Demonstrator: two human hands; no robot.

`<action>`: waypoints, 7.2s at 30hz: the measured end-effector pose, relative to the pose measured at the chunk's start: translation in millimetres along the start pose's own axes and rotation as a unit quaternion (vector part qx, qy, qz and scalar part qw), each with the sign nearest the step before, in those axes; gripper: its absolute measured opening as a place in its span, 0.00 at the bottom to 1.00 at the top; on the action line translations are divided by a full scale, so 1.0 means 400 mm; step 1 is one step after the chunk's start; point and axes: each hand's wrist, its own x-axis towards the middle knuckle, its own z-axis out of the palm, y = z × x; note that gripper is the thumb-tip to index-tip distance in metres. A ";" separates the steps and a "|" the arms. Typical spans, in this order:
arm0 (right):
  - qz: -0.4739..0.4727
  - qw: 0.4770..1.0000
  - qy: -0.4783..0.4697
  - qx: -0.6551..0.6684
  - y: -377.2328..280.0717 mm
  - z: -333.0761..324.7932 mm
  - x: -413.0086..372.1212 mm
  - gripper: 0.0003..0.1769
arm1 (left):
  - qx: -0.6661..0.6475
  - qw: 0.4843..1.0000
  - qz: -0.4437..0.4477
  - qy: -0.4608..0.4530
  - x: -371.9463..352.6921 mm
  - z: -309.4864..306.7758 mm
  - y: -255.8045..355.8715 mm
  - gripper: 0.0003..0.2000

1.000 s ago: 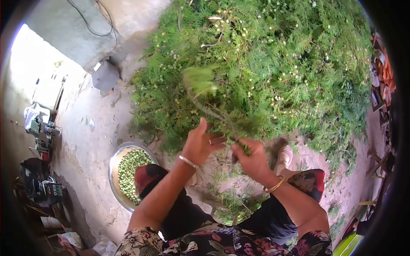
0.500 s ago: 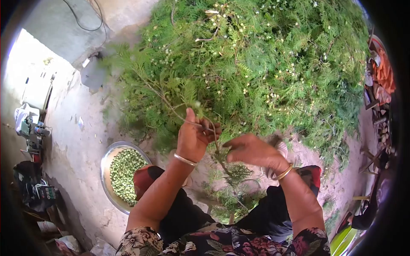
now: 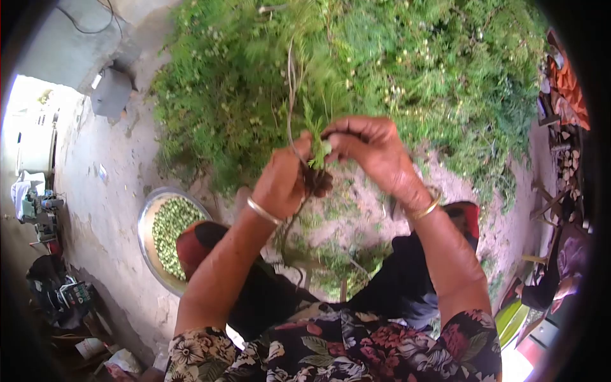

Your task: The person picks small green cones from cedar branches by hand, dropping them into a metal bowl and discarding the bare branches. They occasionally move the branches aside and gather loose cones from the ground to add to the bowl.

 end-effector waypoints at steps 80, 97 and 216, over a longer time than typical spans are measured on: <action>0.203 0.929 -0.099 0.293 0.030 0.065 -0.006 0.12 | -0.223 0.973 0.019 -0.058 0.011 -0.129 0.148 0.25; 0.108 0.936 -0.017 0.336 0.024 0.003 0.014 0.14 | -0.079 0.996 0.032 -0.023 0.026 -0.077 0.072 0.18; -0.079 0.972 0.200 -0.097 -0.046 -0.026 -0.009 0.19 | -0.020 0.995 0.099 0.026 0.010 -0.124 0.031 0.11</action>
